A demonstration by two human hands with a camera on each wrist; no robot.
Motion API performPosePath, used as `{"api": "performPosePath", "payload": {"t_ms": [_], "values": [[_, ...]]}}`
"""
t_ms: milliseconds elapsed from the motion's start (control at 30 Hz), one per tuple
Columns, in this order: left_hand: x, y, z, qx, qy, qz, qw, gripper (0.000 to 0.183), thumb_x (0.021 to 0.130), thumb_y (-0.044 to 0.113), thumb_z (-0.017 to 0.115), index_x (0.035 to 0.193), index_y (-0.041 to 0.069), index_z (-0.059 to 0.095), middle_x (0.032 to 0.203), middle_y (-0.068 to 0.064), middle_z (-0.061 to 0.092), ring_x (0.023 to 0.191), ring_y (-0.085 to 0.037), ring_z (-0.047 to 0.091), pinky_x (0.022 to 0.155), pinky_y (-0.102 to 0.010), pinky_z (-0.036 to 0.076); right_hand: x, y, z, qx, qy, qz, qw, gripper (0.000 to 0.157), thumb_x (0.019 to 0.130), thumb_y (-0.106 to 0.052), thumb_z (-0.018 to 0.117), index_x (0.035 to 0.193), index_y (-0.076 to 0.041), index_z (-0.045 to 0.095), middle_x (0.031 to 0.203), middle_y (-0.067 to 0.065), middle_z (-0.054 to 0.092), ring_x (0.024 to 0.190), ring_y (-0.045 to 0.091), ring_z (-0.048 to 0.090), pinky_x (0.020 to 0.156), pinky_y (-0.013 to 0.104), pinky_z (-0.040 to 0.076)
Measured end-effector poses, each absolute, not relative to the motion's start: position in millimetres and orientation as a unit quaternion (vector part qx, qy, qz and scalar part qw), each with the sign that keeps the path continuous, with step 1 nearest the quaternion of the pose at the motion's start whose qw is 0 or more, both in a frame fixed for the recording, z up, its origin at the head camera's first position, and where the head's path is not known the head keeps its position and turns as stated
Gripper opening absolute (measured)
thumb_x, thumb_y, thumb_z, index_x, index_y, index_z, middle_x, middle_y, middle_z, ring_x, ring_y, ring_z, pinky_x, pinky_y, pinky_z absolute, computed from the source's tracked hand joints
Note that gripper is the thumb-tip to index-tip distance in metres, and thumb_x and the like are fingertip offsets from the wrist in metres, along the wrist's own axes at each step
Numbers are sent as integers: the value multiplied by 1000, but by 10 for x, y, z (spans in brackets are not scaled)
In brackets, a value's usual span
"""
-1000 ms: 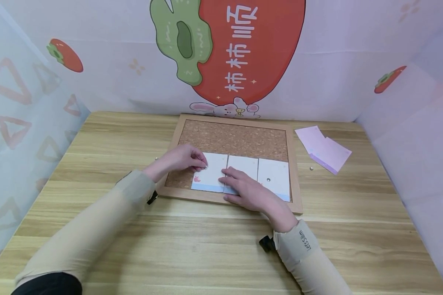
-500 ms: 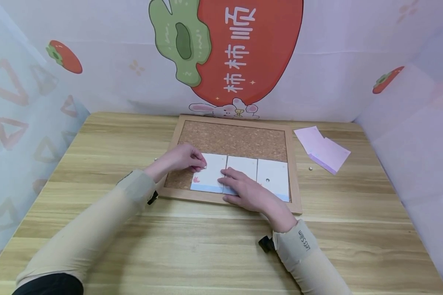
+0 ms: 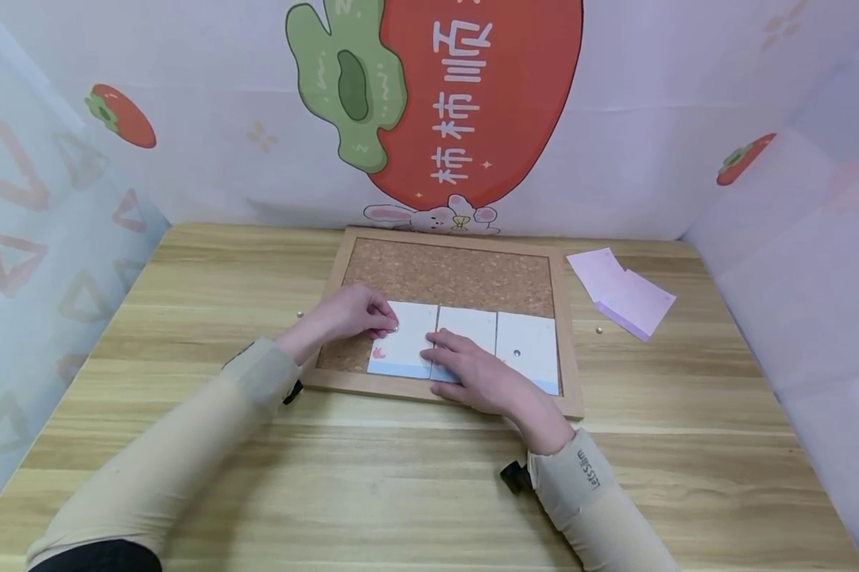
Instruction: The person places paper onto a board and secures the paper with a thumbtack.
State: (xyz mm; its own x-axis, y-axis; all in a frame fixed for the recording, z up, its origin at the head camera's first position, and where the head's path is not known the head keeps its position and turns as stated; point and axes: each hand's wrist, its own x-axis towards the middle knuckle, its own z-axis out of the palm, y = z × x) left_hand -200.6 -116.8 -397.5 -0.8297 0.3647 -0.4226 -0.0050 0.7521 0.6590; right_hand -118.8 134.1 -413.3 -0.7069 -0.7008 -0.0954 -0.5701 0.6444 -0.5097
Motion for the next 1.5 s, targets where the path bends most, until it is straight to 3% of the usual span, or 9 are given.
{"api": "performPosePath", "payload": {"t_ms": [1500], "values": [[-2007, -1140, -3978, 105, 909, 306, 262, 13, 95, 23, 70, 95, 11, 76, 77, -1, 73, 70, -10, 64, 69, -23, 51, -1169, 1334, -4138, -361, 895, -226, 129, 50, 99, -30, 63, 142, -6, 53, 159, 15, 39, 151, 35, 31, 122, 48, 30]]}}
